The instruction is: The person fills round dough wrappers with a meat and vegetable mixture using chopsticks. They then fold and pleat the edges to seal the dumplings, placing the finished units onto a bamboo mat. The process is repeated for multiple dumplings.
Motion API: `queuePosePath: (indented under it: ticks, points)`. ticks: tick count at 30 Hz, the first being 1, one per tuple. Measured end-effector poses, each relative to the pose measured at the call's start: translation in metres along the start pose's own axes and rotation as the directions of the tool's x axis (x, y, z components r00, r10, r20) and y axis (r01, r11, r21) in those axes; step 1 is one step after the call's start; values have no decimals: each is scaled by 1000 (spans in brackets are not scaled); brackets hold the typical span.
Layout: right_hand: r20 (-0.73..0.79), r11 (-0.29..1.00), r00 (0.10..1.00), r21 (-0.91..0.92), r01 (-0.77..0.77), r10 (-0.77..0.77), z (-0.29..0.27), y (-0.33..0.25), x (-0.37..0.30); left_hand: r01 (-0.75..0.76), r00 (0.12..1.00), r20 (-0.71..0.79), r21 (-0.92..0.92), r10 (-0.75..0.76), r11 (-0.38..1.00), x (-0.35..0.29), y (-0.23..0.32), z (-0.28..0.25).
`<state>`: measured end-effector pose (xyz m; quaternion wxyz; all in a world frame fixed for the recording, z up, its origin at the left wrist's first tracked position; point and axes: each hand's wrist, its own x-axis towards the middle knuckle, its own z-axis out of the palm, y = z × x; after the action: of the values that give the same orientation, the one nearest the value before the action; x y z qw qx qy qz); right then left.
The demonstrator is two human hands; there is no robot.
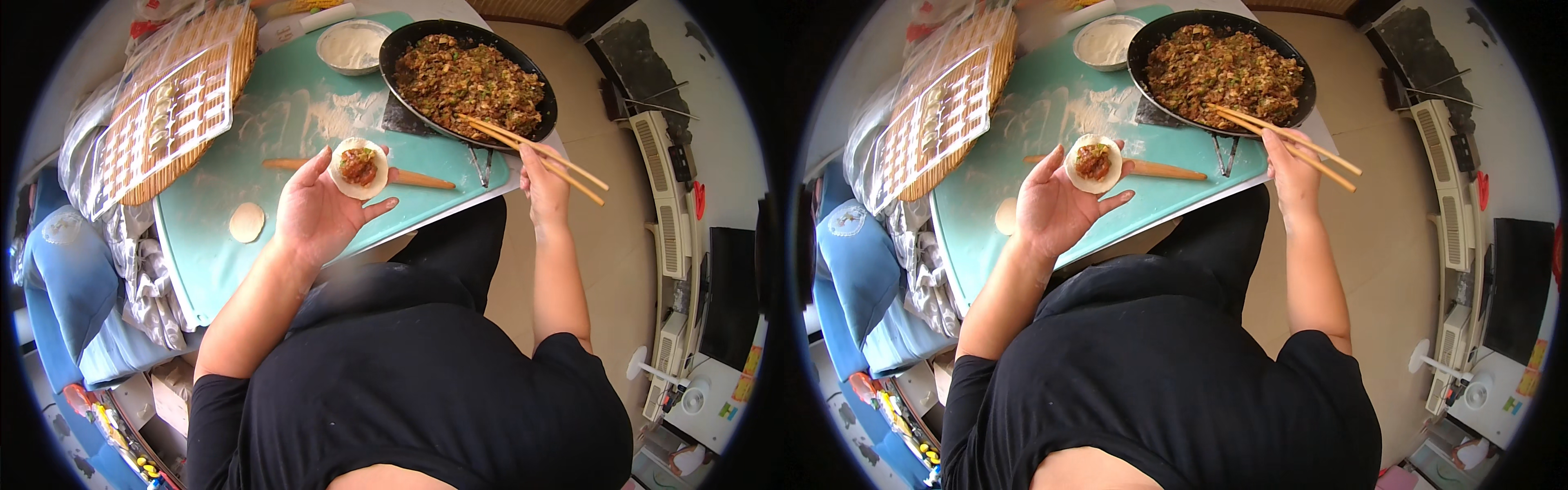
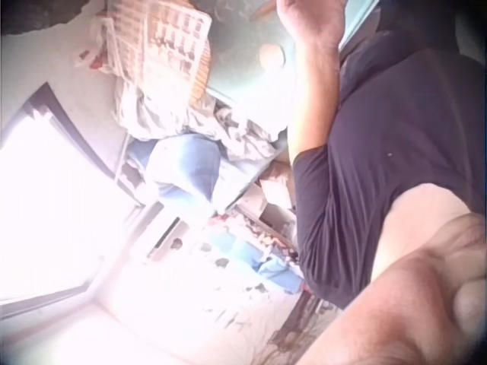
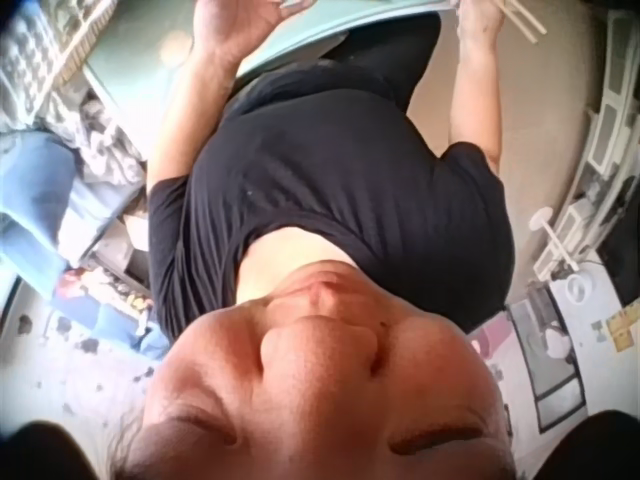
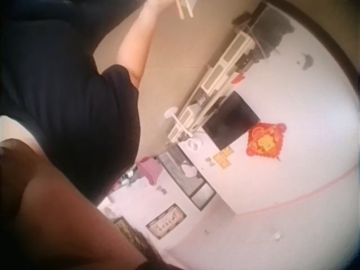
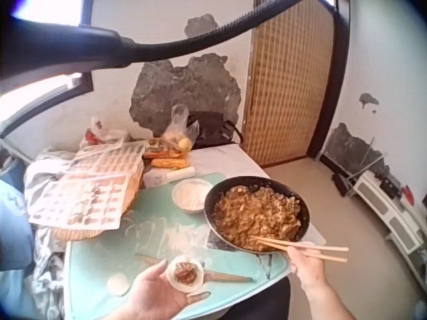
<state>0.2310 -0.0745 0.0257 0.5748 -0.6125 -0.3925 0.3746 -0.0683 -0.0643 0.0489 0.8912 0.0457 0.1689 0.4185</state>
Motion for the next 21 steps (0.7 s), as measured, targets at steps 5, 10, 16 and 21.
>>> queuePosePath:
  ticks: [5, 10, 16, 21]
  points:
    - [10, 976, 987, -146, -160, 163, -2, 1, -43, 11, 999, -39, -14, -12, 1000, -8, -1, 7]
    - [459, 465, 530, -256, 847, -713, 50, -29, -77, 70, 997, -17, -7, -71, 997, -16, -10, 21]
    - [558, 247, 253, -88, 965, -790, 93, -51, -77, 84, 996, 17, -38, -83, 996, -32, -18, 22]
    - [600, 105, 106, -38, 994, -793, 105, -54, -77, -36, 999, -2, 59, 37, 998, -45, -12, 12]
